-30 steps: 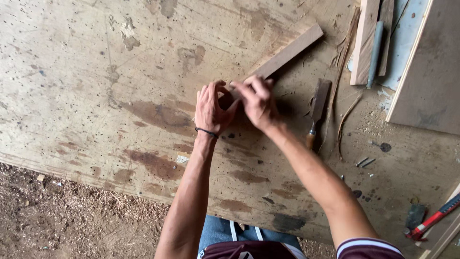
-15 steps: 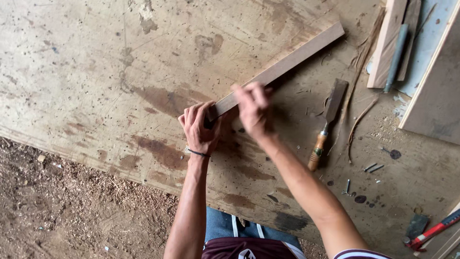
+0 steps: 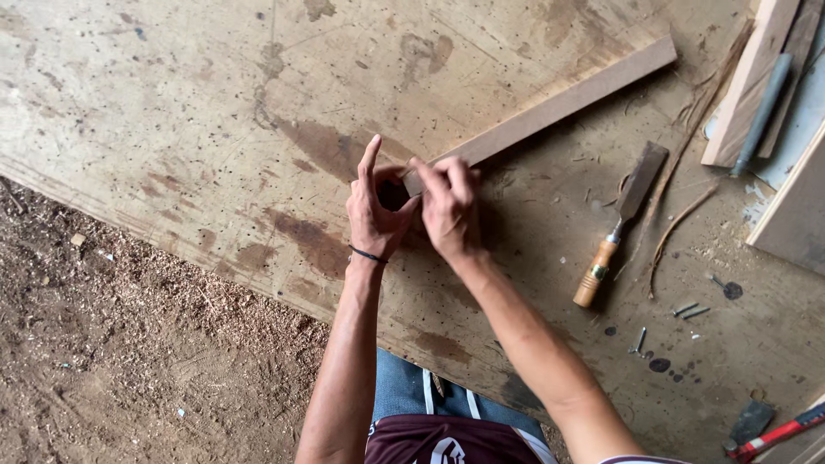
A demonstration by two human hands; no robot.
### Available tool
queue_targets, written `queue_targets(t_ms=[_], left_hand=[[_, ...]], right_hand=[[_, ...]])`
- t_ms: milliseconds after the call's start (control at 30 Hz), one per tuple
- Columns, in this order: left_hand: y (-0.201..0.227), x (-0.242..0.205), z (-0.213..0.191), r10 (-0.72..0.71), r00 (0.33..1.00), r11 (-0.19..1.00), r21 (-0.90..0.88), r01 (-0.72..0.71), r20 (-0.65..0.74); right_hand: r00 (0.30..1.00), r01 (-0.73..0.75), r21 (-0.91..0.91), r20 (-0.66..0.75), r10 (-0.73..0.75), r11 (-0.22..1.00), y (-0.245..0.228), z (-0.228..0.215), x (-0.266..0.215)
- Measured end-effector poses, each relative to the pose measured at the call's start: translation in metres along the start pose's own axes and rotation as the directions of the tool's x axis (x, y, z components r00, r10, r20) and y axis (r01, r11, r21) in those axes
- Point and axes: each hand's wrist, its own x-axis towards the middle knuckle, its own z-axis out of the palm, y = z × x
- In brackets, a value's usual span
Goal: The person smooths a long wooden plank on a workbench using a hand plane and sandpaper. They alternate between planing and sanding, repositioning the plank as needed to smooth different sections.
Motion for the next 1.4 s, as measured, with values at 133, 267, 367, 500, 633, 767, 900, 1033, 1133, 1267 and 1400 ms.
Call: queue_targets(t_ms=[133,267,367,500,633,767,900,1033,1133,1267,1400], left_hand=[[0.0,0.003,-0.005,0.105,0.992,0.993,-0.055,-0.109,-0.076],[-0.005,0.007,-0.01,0.088,0.996,0.986,-0.14,-0.086,0.006],[-0.007,0.002,-0.011,0.129,0.992,0.984,-0.124,-0.126,0.018],[-0.007,0.003,-0.011,0.03,0.996,0.992,-0.123,-0.019,0.083],[-0.002,0.003,-0.012,0.101,0.984,0.993,0.041,-0.108,0.147],[0.01,0.0,-0.009,0.126,0.987,0.991,0.03,-0.13,0.1],[0.026,-0.012,0.0,0.029,0.999,0.973,-0.23,-0.018,0.042],[0.043,-0.027,0.01,-0.044,0.996,0.973,-0.222,0.059,0.072],[0.055,-0.038,0.016,-0.066,0.989,0.978,-0.187,0.091,0.135],[0.061,-0.058,0.026,-0.066,0.985,0.99,-0.109,0.084,0.162],[0.064,-0.064,0.035,-0.036,0.991,0.993,-0.106,0.05,0.131]], right_hand=[[0.996,0.092,-0.052,-0.003,-0.092,0.994,-0.022,-0.002,-0.002],[0.983,0.167,0.013,0.07,-0.168,0.986,-0.02,-0.011,0.006],[0.963,0.227,-0.035,0.159,-0.219,0.973,-0.013,-0.022,0.006],[0.93,0.299,-0.008,0.224,-0.29,0.954,-0.009,-0.034,0.0],[0.932,0.279,0.01,0.237,-0.273,0.96,0.0,-0.058,-0.003],[0.986,0.05,0.106,0.155,-0.066,0.993,-0.002,-0.088,0.002],[0.977,-0.211,0.208,0.029,0.21,0.955,-0.012,-0.112,-0.01],[0.798,-0.525,0.512,0.021,0.602,0.679,-0.014,-0.118,-0.021],[0.87,-0.384,0.438,-0.124,0.478,0.813,-0.012,-0.128,-0.026],[0.885,-0.408,0.232,-0.136,0.444,0.883,-0.016,-0.135,-0.039],[0.93,-0.291,0.201,-0.171,0.326,0.936,-0.03,-0.138,-0.052]])
